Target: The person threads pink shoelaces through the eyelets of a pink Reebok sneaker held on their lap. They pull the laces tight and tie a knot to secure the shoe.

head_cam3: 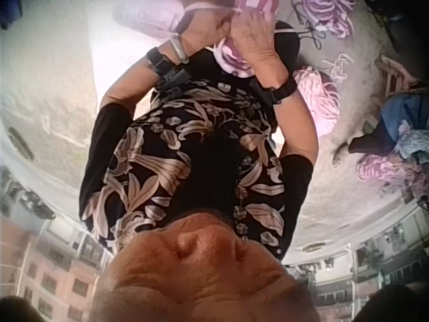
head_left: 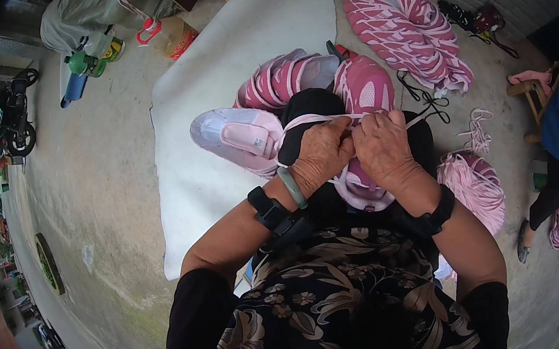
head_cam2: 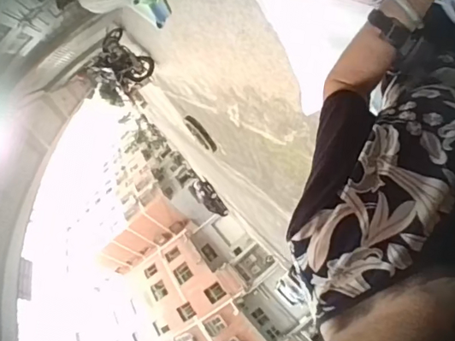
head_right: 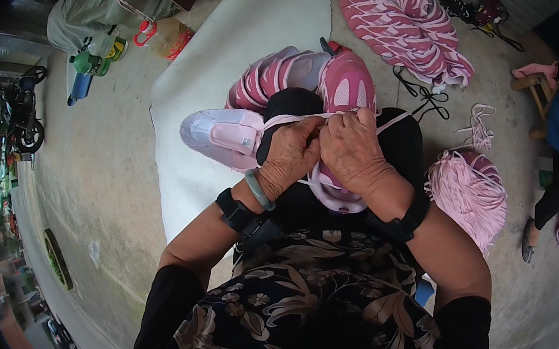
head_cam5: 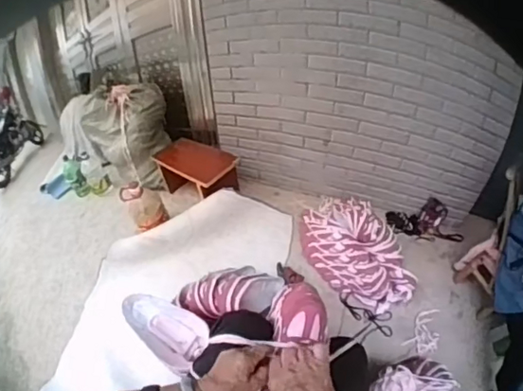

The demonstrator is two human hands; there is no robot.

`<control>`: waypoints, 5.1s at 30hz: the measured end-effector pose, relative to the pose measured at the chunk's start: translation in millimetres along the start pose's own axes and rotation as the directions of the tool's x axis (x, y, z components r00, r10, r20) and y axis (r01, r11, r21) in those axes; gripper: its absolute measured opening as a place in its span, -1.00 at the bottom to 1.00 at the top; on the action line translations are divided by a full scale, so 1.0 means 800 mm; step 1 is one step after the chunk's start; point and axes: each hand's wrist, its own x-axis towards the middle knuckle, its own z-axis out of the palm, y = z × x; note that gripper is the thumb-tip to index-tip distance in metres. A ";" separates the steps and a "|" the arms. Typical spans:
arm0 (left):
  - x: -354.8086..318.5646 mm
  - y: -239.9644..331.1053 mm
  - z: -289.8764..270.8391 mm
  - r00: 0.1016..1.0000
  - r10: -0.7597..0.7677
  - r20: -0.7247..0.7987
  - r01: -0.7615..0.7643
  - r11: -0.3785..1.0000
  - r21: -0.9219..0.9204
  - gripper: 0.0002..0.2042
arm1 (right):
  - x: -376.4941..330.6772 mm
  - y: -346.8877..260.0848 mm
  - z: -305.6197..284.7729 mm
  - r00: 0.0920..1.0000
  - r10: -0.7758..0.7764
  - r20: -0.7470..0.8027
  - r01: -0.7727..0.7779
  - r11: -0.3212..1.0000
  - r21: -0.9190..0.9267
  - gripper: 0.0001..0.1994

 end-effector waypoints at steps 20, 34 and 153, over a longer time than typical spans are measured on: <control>0.048 0.024 -0.020 0.937 0.330 -0.115 -0.271 0.893 0.358 -0.66 | -0.211 0.084 -0.047 0.856 0.459 0.237 -0.517 0.764 0.387 -0.82; 0.050 0.093 -0.084 0.916 0.054 0.397 0.204 0.790 -0.579 -0.62 | -0.059 0.092 0.035 0.952 0.305 0.033 -0.265 0.765 0.587 -0.74; 0.043 0.080 0.039 0.984 0.097 0.151 -0.169 0.781 0.601 -0.82 | -0.091 0.050 0.028 0.764 0.504 0.404 -0.412 -0.101 0.906 -0.70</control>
